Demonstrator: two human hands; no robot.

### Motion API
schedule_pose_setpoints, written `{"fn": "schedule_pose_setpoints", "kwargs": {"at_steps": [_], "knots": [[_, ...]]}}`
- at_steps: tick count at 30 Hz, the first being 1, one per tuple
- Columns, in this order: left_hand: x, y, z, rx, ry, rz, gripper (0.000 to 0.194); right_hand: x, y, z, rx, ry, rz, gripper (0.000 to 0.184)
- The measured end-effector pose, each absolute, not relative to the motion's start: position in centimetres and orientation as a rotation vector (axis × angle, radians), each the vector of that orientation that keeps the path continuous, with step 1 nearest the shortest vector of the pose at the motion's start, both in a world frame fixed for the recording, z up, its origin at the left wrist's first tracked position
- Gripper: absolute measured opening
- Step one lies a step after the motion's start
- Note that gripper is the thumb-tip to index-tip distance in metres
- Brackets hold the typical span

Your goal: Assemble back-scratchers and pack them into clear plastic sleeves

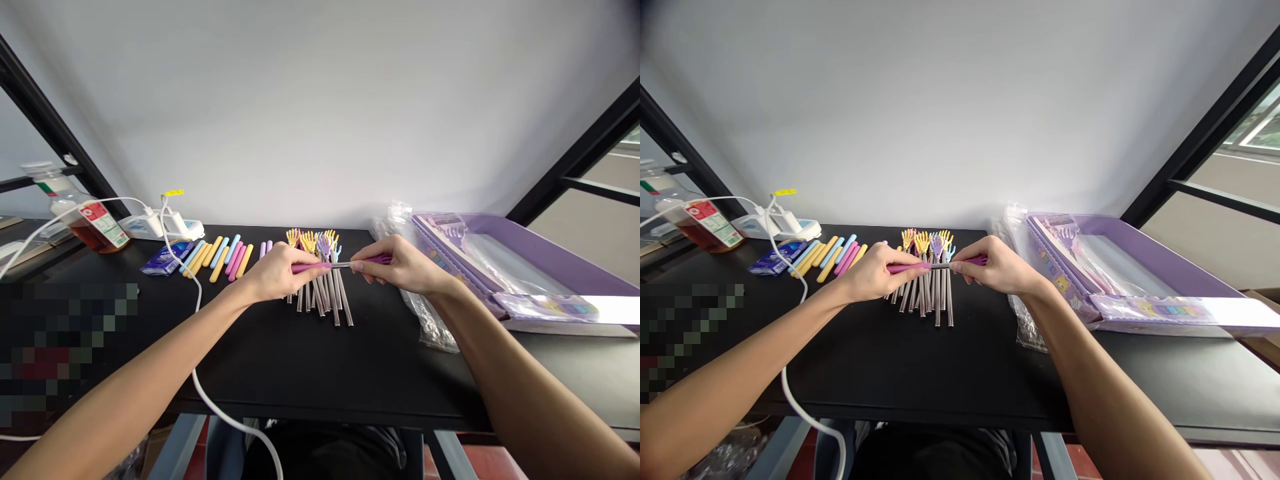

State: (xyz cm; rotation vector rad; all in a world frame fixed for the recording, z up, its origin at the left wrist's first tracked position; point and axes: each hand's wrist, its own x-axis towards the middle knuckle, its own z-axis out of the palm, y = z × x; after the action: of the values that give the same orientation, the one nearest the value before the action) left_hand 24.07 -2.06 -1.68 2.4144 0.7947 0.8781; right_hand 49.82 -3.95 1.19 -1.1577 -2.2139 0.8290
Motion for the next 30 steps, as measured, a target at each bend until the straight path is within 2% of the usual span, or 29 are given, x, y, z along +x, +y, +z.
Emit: {"fn": "schedule_pose_setpoints", "kwargs": {"at_steps": [8,18,25,30], "knots": [[24.3,-1.8,-2.5,2.67,0.678,1.011,0.036,49.5,-3.7,0.7,-1.136,-2.183,0.916,0.038],[24.0,-2.3,-1.4,3.269,0.662,1.233,0.038,49.2,-3.8,0.8,-1.123,-2.042,1.127,0.039],[24.0,-2.0,-0.8,3.243,0.843,1.064,0.035,49.9,-4.8,2.5,-1.165,-1.959,1.043,0.033],[23.7,-2.1,-0.5,3.199,1.101,0.839,0.033,49.9,-4.9,2.5,-1.169,-1.837,0.956,0.037]]}}
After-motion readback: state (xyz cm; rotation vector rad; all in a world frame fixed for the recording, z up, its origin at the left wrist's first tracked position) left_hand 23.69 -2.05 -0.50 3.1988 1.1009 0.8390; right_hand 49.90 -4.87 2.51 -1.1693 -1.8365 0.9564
